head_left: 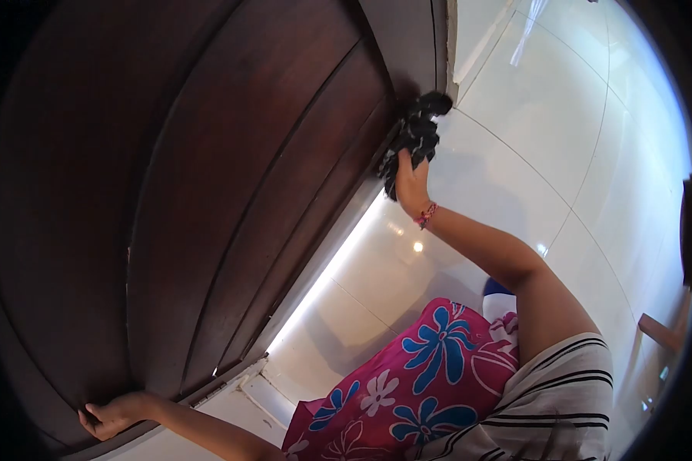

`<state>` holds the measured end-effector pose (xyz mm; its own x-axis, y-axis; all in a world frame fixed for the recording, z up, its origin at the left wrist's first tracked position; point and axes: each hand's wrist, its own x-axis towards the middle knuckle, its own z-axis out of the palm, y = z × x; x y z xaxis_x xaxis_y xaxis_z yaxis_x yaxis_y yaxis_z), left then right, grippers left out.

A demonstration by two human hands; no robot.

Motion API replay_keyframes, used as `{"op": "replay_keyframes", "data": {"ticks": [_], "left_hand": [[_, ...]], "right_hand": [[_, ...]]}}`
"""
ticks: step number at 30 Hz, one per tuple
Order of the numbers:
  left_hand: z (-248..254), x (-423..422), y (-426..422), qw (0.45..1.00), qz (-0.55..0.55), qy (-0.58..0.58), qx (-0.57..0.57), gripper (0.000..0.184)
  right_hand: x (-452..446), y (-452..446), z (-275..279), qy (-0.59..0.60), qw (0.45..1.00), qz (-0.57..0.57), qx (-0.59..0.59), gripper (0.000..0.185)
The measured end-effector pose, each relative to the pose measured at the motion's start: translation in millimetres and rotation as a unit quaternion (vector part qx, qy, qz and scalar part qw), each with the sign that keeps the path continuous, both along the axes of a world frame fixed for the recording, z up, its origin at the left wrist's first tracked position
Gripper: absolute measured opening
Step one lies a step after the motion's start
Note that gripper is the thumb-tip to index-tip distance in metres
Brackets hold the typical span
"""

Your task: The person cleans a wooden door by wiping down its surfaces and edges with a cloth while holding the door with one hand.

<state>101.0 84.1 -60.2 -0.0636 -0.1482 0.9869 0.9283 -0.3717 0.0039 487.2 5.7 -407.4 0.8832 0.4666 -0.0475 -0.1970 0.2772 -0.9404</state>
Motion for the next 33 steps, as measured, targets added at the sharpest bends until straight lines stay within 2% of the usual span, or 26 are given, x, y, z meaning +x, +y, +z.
{"op": "replay_keyframes", "data": {"ticks": [3, 4, 7, 10, 12, 14, 17, 20, 24, 26, 29, 30, 32, 33], "left_hand": [[2, -7, 0, 1.000, 0.005, 0.002, -0.010, 0.032], [2, -2, 0, 1.000, -0.005, -0.005, -0.007, 0.032], [0, 10, -1, 0.999, -0.027, -0.016, -0.003, 0.031], [1, 1, 0, 1.000, -0.026, -0.009, -0.004, 0.031], [1, -3, 0, 1.000, -0.016, -0.006, -0.007, 0.031], [1, -2, 0, 1.000, -0.012, 0.002, -0.001, 0.031], [0, -2, 3, 1.000, -0.021, -0.008, 0.004, 0.031], [-1, 7, 1, 0.999, -0.037, -0.014, 0.012, 0.032], [2, -6, 2, 1.000, -0.004, 0.020, 0.014, 0.032], [1, -4, 2, 1.000, -0.009, 0.011, 0.016, 0.031], [2, -6, 4, 0.999, -0.020, 0.012, 0.023, 0.030], [1, -7, 5, 0.999, -0.025, 0.013, 0.026, 0.030], [1, -6, 4, 1.000, -0.013, 0.013, 0.024, 0.031], [1, -6, 4, 1.000, -0.007, 0.014, 0.022, 0.031]], "right_hand": [[27, 12, -2, -0.042, 0.996, -0.061, 0.043, 0.024], [39, 13, 7, -0.123, 0.988, -0.083, 0.036, 0.023], [69, 21, 36, -0.005, 0.995, -0.058, 0.085, 0.023], [93, 27, 29, -0.064, 0.993, -0.090, 0.039, 0.038], [88, 31, -2, -0.030, 0.995, -0.086, 0.026, 0.037], [69, 26, -12, -0.037, 0.995, -0.087, -0.036, 0.039], [22, 10, -24, -0.148, 0.984, -0.054, -0.078, 0.042], [7, 5, -14, -0.086, 0.996, -0.010, -0.017, 0.045], [47, 23, 13, -0.160, 0.983, -0.091, -0.013, 0.043], [73, 27, 32, -0.123, 0.985, -0.118, 0.007, 0.037], [94, 27, 40, 0.027, 0.995, -0.072, 0.057, 0.037], [96, 30, 22, 0.038, 0.995, -0.066, 0.064, 0.037], [81, 36, -20, -0.025, 0.995, -0.094, 0.012, 0.027], [69, 31, -23, -0.050, 0.995, -0.087, -0.014, 0.029]]}}
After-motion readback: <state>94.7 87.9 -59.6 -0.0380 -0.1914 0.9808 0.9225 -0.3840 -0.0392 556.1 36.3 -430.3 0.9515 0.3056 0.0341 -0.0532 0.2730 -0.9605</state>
